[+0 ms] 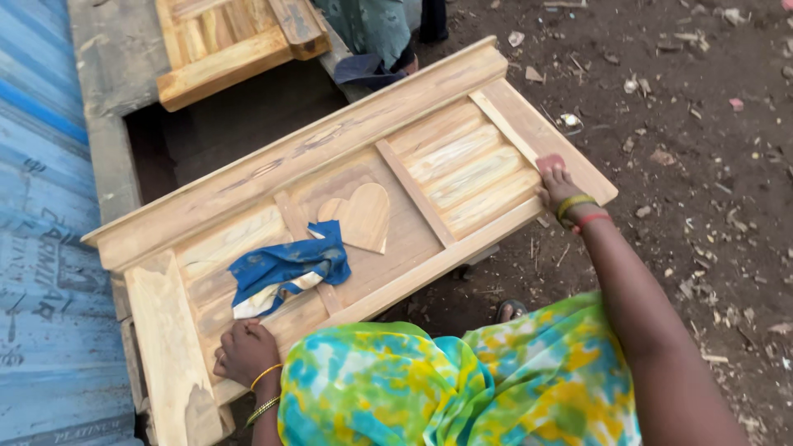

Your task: The person sits on the ground and sands a wooden tray with a sanding block. They move the block back and forth across the surface, focusing on the slatted section and the frame.

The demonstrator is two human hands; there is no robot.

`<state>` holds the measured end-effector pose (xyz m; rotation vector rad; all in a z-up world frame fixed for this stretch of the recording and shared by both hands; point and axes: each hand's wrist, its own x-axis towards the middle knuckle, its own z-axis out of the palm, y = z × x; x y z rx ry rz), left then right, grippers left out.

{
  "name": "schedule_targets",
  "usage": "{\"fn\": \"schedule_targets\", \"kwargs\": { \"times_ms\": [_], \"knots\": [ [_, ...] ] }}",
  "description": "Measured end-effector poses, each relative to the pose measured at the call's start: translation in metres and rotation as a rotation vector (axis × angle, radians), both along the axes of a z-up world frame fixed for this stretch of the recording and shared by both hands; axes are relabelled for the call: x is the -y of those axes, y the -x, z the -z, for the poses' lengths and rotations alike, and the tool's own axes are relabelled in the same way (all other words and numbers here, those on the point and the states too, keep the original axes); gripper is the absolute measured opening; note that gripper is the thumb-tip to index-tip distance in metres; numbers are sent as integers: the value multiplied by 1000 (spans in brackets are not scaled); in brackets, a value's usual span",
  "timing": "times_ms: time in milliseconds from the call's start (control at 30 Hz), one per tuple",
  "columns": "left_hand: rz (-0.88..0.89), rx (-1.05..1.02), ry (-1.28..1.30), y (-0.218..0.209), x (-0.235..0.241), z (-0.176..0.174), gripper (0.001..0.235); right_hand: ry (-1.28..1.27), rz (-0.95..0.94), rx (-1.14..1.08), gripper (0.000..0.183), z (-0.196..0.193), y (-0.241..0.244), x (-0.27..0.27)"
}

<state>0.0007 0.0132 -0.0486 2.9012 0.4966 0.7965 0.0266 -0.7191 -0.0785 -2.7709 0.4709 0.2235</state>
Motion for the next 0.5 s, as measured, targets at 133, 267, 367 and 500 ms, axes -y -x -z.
{"fn": "schedule_targets", "kwargs": {
  "times_ms": [133,267,367,500],
  "knots": [
    [3,-15,-28,-5,11,7,12,92,13,13,73,-9,-51,5],
    [-9,-28,-54,1,5,6,15,171,-11,63,76,-11,-74,-18],
    [28,21,-55,1,3,7,15,157,-14,20,76,-24,-67,-24],
    [23,-33,-47,6,3,7,12,64,113,-323,79,-47,-11,-21]
  ]
}}
